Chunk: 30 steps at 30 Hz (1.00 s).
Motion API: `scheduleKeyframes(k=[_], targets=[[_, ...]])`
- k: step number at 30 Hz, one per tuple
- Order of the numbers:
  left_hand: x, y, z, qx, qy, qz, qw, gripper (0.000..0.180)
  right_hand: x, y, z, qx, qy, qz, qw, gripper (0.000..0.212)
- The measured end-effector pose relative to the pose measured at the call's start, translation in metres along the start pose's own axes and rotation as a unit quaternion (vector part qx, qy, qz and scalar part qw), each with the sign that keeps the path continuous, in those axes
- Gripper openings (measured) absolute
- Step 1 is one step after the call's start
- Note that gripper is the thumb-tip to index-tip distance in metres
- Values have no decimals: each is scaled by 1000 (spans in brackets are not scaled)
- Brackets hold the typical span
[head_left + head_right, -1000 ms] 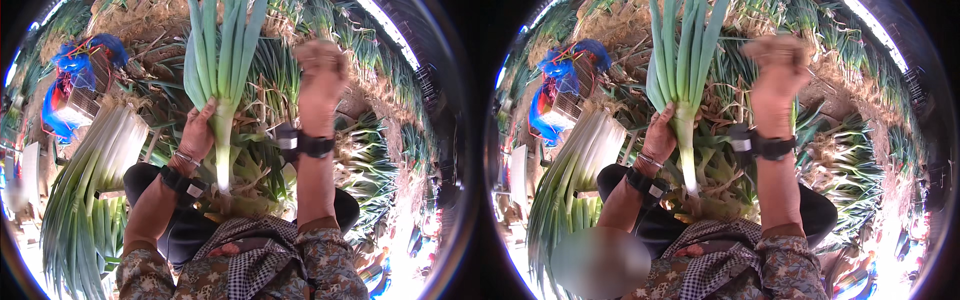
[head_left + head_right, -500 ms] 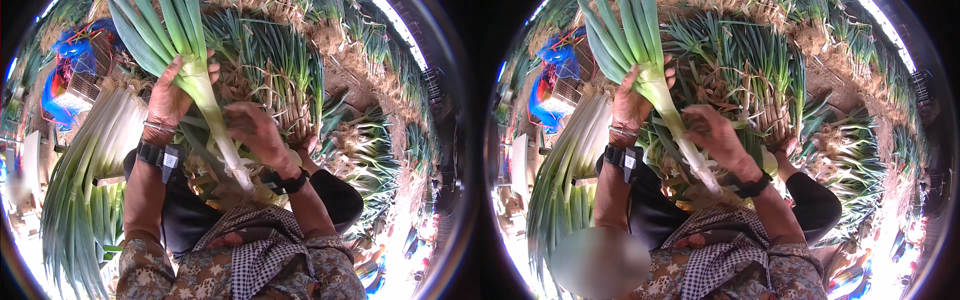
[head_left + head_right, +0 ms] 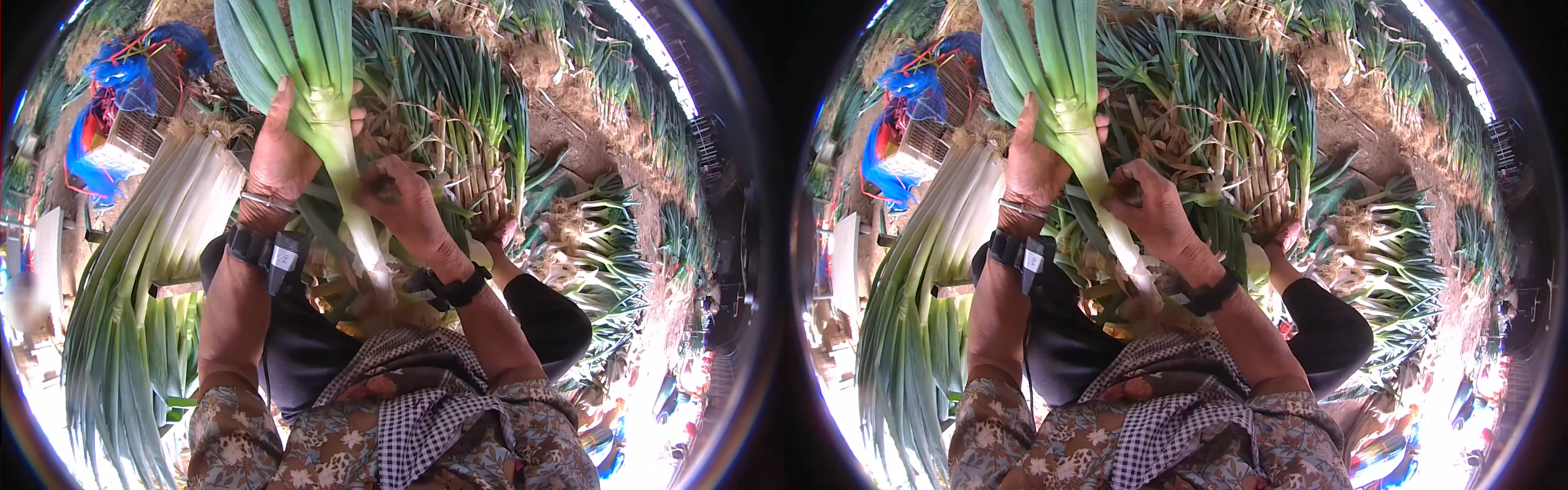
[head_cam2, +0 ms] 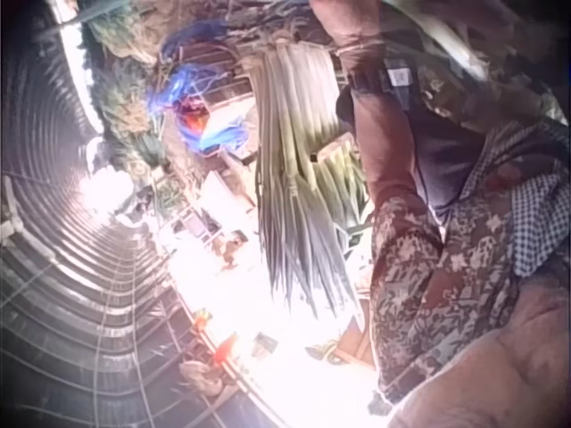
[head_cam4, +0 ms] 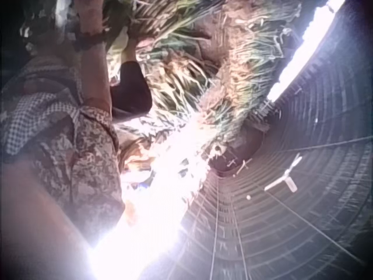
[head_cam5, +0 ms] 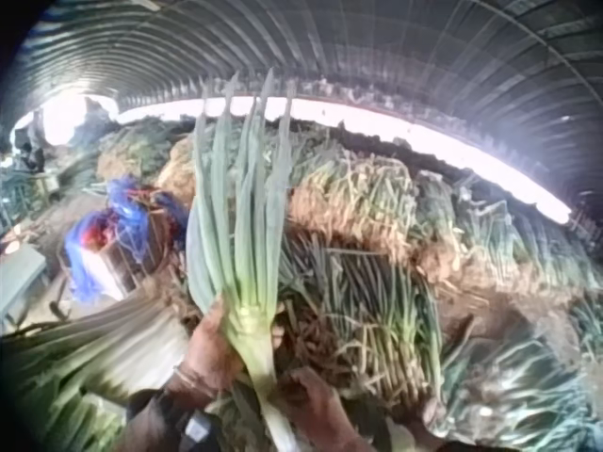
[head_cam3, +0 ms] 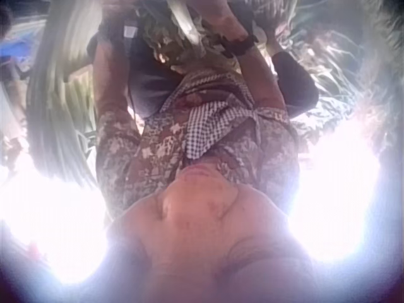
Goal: The recorder cleans leeks by stripping away outer layers and sorting them.
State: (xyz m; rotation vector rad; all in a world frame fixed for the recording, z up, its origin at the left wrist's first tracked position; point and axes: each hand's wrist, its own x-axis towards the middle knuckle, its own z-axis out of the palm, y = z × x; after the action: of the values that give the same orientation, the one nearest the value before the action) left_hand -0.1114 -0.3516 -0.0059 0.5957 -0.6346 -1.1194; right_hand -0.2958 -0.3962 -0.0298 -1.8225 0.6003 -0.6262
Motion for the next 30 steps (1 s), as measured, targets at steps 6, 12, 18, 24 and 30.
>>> scheduleKeyframes(k=[6,12,18,24,30], targets=[[1,3,-3,-24,6,19,1000,72,5,0,5,-15,-24,-28,999,26],[8,8,-13,-32,42,49,997,66,-26,-15,6,-265,-7,-356,896,20],[0,32,-27,-69,36,90,993,65,-93,40,-8,-117,-248,-22,962,21],[-2,36,-28,-64,33,108,992,64,-131,89,-28,-396,-423,-17,815,23],[14,31,-32,-60,50,145,986,64,-179,164,-50,-394,-319,47,860,25]])
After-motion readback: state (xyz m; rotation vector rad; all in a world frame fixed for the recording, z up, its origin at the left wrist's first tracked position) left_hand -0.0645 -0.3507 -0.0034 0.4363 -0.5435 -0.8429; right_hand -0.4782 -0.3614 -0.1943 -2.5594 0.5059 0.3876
